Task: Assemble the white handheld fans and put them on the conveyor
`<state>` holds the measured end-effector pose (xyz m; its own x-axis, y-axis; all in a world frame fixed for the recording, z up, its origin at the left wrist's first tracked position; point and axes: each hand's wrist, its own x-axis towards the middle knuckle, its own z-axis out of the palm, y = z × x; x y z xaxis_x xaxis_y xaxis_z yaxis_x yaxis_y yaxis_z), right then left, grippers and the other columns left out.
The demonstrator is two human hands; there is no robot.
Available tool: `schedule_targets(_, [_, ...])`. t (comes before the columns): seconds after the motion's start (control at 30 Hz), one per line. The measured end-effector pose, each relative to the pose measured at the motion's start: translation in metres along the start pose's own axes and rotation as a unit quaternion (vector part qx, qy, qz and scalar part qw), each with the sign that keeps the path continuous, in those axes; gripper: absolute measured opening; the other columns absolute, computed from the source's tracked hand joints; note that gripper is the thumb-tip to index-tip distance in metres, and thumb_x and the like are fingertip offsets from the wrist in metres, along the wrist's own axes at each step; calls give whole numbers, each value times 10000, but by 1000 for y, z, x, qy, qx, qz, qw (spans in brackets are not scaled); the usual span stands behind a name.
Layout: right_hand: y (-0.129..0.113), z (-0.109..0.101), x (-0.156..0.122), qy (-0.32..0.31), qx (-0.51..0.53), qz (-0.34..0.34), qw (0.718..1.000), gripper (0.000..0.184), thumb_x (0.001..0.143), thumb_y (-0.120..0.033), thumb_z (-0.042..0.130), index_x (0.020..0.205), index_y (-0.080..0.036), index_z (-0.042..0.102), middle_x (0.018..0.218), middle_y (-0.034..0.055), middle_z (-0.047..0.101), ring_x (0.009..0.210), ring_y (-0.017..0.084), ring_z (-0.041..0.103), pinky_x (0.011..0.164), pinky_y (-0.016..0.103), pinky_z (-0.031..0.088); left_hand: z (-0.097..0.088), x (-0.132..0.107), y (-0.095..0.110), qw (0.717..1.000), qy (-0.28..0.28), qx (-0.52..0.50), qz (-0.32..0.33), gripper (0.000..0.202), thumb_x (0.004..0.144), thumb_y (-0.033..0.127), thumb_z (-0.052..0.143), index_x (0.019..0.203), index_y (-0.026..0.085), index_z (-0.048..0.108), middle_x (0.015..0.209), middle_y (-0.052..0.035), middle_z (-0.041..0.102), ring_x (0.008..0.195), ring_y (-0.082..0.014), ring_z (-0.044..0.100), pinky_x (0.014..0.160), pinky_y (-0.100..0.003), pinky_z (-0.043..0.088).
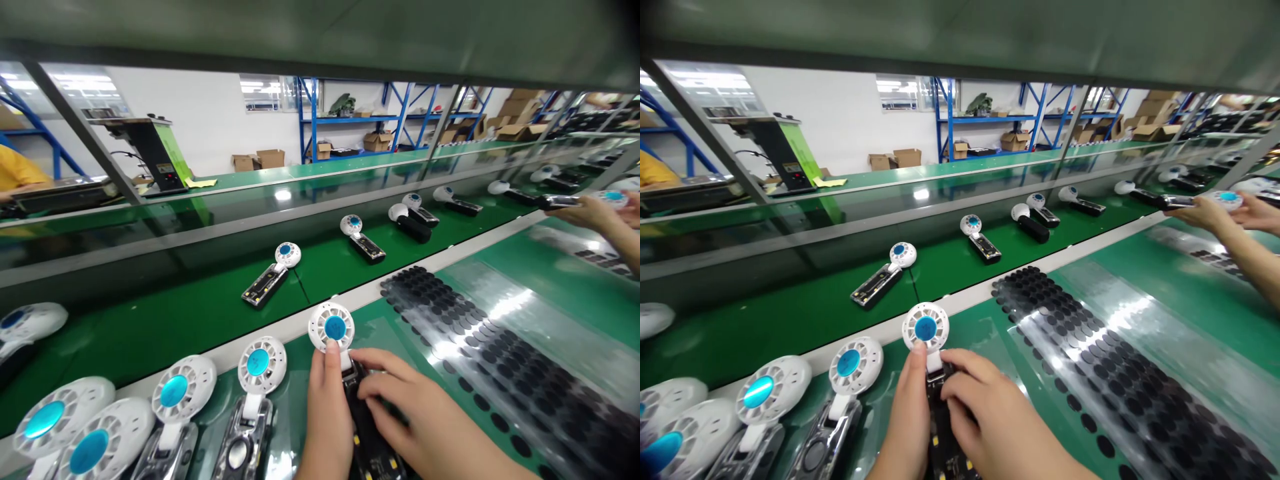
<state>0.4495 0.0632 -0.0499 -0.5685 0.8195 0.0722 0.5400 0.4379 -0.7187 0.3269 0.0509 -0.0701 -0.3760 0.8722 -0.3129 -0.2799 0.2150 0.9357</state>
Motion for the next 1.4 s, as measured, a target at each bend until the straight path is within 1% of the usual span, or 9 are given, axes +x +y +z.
schedule_targets(0.13, [7,4,10,21,252,145,957,367,788,-222,513,1150,-243,453,1151,64,545,1043,186,542,883,330,463,2,-1,-2,1000,-13,-18,-1,475,757,540,500,964,131,624,920,-106,689,946,-263,605,844,-335,449])
schedule_targets(0.27, [9,-2,17,-68,358,134,921,528,794,-207,548,1287,-253,364,1222,47,533,1109,177,501,971,319,386,4,-3,-3,998,-52,-20,-11,452,821,465,446,1088,115,544,981,-112,677,1064,-242,559,928,-311,397])
schedule_targets(0.57, [-6,-25,26,-170,135,118,969,325,778,-223,567,1101,-249,541,1054,3,621,929,184,570,804,282,446,4,-2,-3,998,-59,8,10,434,824,468,435,1101,155,548,1147,-99,610,1080,-244,526,925,-334,374])
schedule_targets(0.73, [-10,-34,36,-227,35,151,962,298,736,-299,596,1010,-191,547,993,51,611,821,203,576,687,285,453,6,-2,-4,999,-34,2,-17,414,816,476,427,1042,158,565,1090,-87,636,1029,-252,549,877,-342,388])
schedule_targets(0.93, [-20,-38,39,-257,7,181,949,462,719,-298,608,1150,-183,489,1055,86,596,891,233,567,754,326,447,3,-5,-2,998,-45,18,-28,453,832,493,390,1104,159,530,1072,-75,639,1004,-219,556,851,-296,401])
schedule_targets(1.1, [-17,-38,30,-247,70,187,948,498,757,-293,573,1227,-223,422,1093,63,588,989,235,545,824,330,441,-1,-4,1,997,-69,30,-23,488,830,517,386,1124,150,516,1123,-86,616,1031,-210,545,861,-276,404])
schedule_targets(1.23, [-11,-27,14,-246,174,216,929,820,667,-230,652,1363,-235,219,1114,58,581,980,224,566,817,311,469,-1,-4,-2,995,-94,24,-33,533,820,551,373,1189,175,451,1194,-82,574,1111,-212,500,927,-289,367])
schedule_targets(1.33, [-5,-10,-2,-162,161,188,955,977,589,-173,680,1399,-194,135,1369,117,375,1197,253,420,966,323,378,5,-11,-11,995,-41,71,-50,534,830,550,311,1222,201,411,1209,-94,556,1120,-240,497,929,-339,369])
schedule_targets(1.4, [2,-1,-11,-96,142,174,970,841,684,-241,600,1398,-173,162,1442,115,256,1287,249,300,1032,333,298,11,-14,-15,991,7,133,20,491,847,481,278,1210,187,427,1255,-117,510,1149,-247,470,940,-349,363])
